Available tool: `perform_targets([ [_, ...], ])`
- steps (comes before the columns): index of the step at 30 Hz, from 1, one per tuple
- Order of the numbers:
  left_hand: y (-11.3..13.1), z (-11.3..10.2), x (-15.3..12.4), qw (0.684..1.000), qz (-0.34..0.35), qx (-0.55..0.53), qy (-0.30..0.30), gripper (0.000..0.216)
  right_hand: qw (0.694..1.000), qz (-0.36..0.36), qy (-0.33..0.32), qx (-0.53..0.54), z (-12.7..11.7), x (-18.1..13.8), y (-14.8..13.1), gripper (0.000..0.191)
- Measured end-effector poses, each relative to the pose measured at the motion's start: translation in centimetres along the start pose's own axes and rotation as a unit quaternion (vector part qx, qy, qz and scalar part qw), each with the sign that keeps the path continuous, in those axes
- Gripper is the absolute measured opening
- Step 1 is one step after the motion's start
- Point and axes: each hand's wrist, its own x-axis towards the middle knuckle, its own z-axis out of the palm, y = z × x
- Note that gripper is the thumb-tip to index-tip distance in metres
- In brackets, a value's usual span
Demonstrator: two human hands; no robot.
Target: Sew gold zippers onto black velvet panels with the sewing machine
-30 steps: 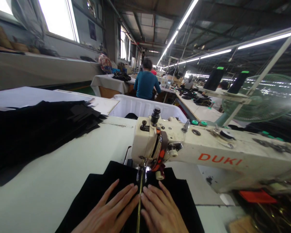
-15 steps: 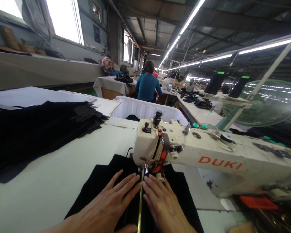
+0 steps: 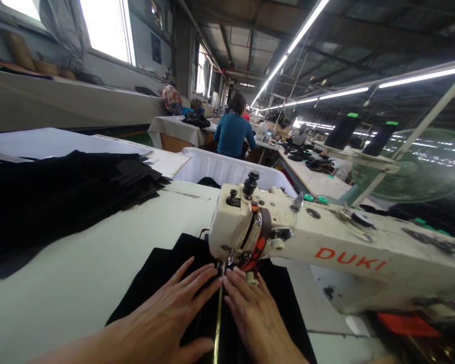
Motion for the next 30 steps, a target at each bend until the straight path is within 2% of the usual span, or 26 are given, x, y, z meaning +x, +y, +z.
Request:
perform_targets([
  [5, -0.2, 0.0, 0.3, 1.0, 0.003, -0.015, 0.012, 0.083, 0.999, -0.025, -0.027, 0.009, -0.6, 0.3, 0.2, 0.035],
  [10, -0.7, 0.6, 0.8, 0.999, -0.008, -0.032, 0.004, 0.084, 0.997, 0.005, -0.056, 0.045, -1.2, 0.7, 0.5, 0.036],
  [15, -0.7, 0.6, 1.2, 0.999, -0.007, -0.031, -0.013, 0.075, 0.99, 0.039, -0.102, 0.084, -2.5, 0.7, -0.5, 0.039],
  [18, 1.1, 0.4, -0.2, 0.999, -0.029, -0.027, -0.016, 0.059, 0.987, 0.072, -0.102, 0.099, -3.5, -0.8, -2.5, 0.042],
  [21, 3.9, -0.1, -3.3, 0.998, -0.013, -0.051, -0.022, 0.051, 0.979, 0.103, -0.088, 0.152, -4.8, -3.1, -5.1, 0.038],
  [24, 6.2, -0.1, -6.3, 0.996, 0.01, -0.085, -0.015, 0.08, 0.965, 0.124, -0.072, 0.217, -5.9, -5.0, -7.1, 0.041],
  [26, 6.8, 0.2, -7.3, 0.995, 0.014, -0.095, -0.002, 0.088, 0.964, 0.124, -0.075, 0.225, -6.4, -5.6, -7.9, 0.049],
  [28, 6.5, 0.4, -7.6, 0.994, 0.009, -0.112, 0.0, 0.074, 0.968, 0.107, -0.081, 0.212, -6.7, -5.8, -8.3, 0.055],
  [30, 5.9, 0.5, -7.5, 0.991, -0.005, -0.135, -0.016, 0.063, 0.974, 0.086, -0.082, 0.193, -7.0, -5.7, -8.5, 0.052],
])
